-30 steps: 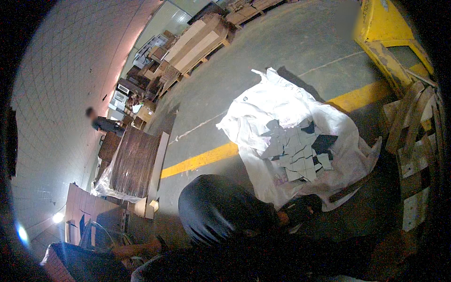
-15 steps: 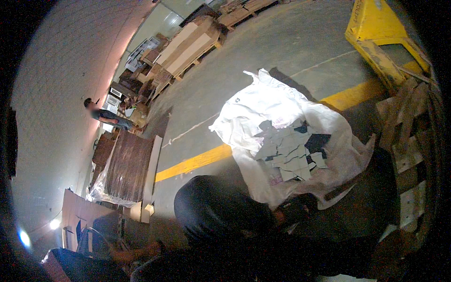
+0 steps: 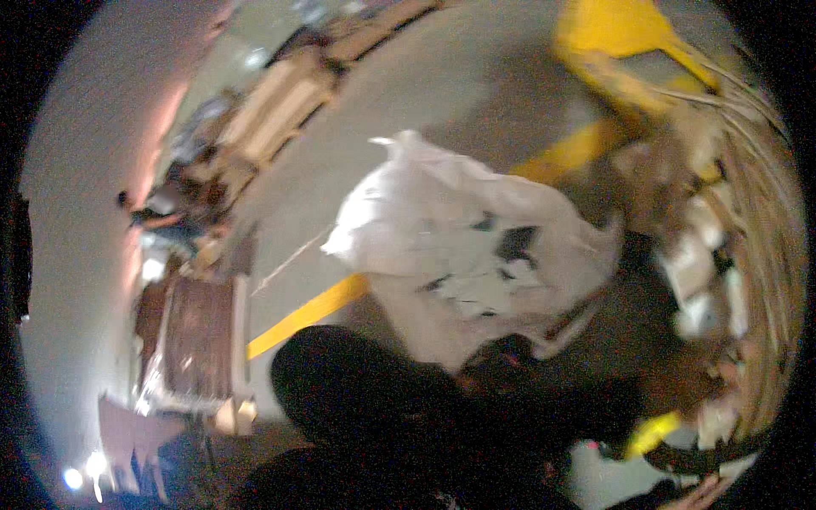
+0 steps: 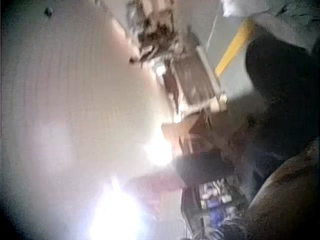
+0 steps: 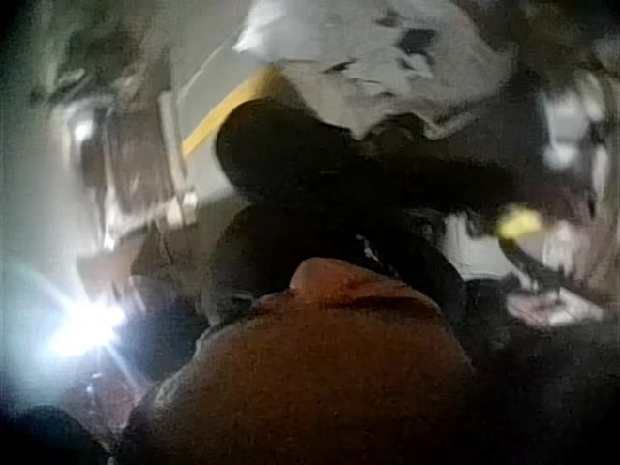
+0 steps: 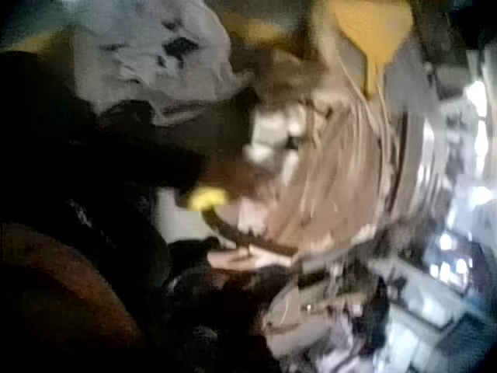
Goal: The person refines the edges of curved wooden components using a hand scraper and a hammer, and trims excess material from the ends with a utility knife, while sitting on the floor of a woodworking workshop.
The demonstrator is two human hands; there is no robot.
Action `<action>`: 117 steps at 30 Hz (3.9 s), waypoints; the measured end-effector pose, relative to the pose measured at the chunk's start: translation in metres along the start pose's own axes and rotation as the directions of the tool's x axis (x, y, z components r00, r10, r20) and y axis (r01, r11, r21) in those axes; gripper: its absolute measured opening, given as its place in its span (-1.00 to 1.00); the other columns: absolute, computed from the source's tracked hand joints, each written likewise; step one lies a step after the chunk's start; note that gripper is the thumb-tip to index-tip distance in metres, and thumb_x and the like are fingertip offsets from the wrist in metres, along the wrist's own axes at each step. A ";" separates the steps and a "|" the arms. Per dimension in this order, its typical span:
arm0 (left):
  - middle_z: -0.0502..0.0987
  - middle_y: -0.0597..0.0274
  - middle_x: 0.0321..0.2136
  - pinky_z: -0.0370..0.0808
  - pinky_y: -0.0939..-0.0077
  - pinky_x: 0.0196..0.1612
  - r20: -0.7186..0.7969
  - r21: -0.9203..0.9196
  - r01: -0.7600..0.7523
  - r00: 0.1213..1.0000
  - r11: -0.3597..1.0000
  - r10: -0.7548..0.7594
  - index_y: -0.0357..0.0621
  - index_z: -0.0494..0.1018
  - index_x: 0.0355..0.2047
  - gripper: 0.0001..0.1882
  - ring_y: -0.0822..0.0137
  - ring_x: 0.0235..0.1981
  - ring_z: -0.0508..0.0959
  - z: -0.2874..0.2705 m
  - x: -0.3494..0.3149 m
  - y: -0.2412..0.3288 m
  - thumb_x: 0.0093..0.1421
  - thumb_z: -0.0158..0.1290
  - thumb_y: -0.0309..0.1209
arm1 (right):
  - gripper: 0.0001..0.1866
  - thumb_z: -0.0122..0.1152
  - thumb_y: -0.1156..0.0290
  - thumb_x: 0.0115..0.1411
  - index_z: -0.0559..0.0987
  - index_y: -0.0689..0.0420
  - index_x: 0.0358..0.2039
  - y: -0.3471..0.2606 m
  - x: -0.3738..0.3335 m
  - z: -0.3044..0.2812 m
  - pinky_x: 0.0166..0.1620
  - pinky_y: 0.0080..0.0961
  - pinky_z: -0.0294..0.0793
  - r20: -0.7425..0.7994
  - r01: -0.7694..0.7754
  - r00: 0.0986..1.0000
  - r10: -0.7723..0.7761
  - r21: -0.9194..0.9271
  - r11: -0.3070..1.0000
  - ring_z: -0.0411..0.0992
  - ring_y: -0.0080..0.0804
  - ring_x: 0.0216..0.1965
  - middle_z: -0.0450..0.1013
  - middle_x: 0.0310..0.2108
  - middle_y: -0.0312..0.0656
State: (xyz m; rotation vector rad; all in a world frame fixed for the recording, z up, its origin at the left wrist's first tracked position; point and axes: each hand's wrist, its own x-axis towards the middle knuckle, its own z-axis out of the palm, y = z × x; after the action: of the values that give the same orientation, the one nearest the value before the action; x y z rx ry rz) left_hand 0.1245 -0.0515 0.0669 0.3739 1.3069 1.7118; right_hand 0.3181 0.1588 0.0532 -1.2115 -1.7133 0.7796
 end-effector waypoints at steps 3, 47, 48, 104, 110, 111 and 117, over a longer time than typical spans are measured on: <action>0.37 0.26 -0.57 0.40 0.42 -0.51 -0.055 -0.294 0.408 0.895 0.864 -0.442 -0.10 0.29 -0.14 -0.68 0.36 -0.59 0.39 -0.042 0.001 -0.077 0.18 -0.08 -0.20 | -0.44 -0.10 0.13 0.21 0.22 0.27 0.09 -0.011 -0.023 0.035 -0.04 -0.33 0.33 0.016 -0.045 0.999 0.043 0.156 0.987 0.34 -0.24 -0.10 0.28 0.00 -0.01; 0.43 -0.02 -0.42 0.45 0.19 -0.45 0.253 0.933 -0.290 0.949 0.212 0.188 0.13 0.19 0.12 -0.47 -0.03 -0.47 0.49 -0.019 0.091 0.010 0.11 -0.04 -0.37 | -0.53 0.02 0.23 0.20 0.27 0.23 0.04 0.000 -0.091 0.201 -0.04 -0.52 0.31 0.766 -0.773 0.606 0.213 0.505 0.383 0.31 -0.43 -0.10 0.33 -0.12 -0.19; 0.44 -0.02 -0.44 0.45 0.17 -0.44 0.236 0.946 -0.265 0.958 0.188 0.160 0.13 0.19 0.13 -0.49 -0.03 -0.48 0.49 -0.018 0.090 0.013 0.13 -0.07 -0.34 | -0.53 0.02 0.23 0.20 0.27 0.23 0.04 0.001 -0.094 0.203 -0.04 -0.52 0.31 0.777 -0.801 0.588 0.225 0.520 0.296 0.31 -0.43 -0.10 0.34 -0.12 -0.19; 0.46 -0.18 -0.48 0.45 0.06 -0.40 0.127 0.941 -0.228 0.924 -0.251 -0.361 0.19 -0.10 0.24 -0.32 -0.13 -0.48 0.51 -0.020 0.124 0.033 0.13 -0.10 -0.25 | -0.63 0.12 0.39 0.12 0.35 0.20 -0.07 0.006 -0.086 0.193 -0.15 -0.49 0.42 0.815 -0.865 0.458 0.356 0.315 0.391 0.37 -0.36 -0.15 0.36 -0.13 -0.13; 0.48 -0.12 -0.39 0.43 0.08 -0.32 0.216 0.976 -0.216 0.937 0.033 -0.275 0.14 -0.02 0.22 -0.43 -0.13 -0.40 0.49 -0.038 0.125 0.018 0.19 -0.20 -0.20 | -0.55 -0.03 0.26 0.21 0.29 0.25 0.05 0.030 -0.090 0.183 0.06 -0.44 0.25 0.836 -0.790 0.516 0.187 0.381 0.480 0.29 -0.35 0.00 0.31 -0.01 -0.14; 0.48 -0.10 -0.33 0.43 0.12 -0.28 0.211 0.976 -0.188 0.942 0.110 -0.263 0.15 0.00 0.21 -0.44 -0.13 -0.36 0.48 -0.036 0.120 0.016 0.19 -0.20 -0.24 | -0.54 -0.04 0.25 0.22 0.28 0.25 0.05 0.036 -0.093 0.183 0.07 -0.43 0.23 0.832 -0.770 0.530 0.165 0.391 0.505 0.28 -0.35 0.01 0.31 0.00 -0.14; 0.47 -0.03 -0.19 0.43 0.12 -0.28 0.253 0.948 -0.234 0.965 0.215 -0.069 0.11 0.14 0.15 -0.51 -0.06 -0.30 0.50 -0.024 0.083 0.011 0.18 -0.19 -0.28 | -0.54 -0.03 0.22 0.22 0.30 0.23 0.04 0.038 -0.105 0.182 0.09 -0.42 0.21 0.776 -0.725 0.618 0.130 0.497 0.477 0.29 -0.36 -0.01 0.32 -0.04 -0.18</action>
State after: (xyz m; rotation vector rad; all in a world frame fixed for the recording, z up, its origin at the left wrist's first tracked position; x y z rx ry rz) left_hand 0.0582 0.0002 0.0441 1.3811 2.0823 0.5620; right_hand 0.1832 0.0709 -0.0872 -0.7519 -1.1645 2.2814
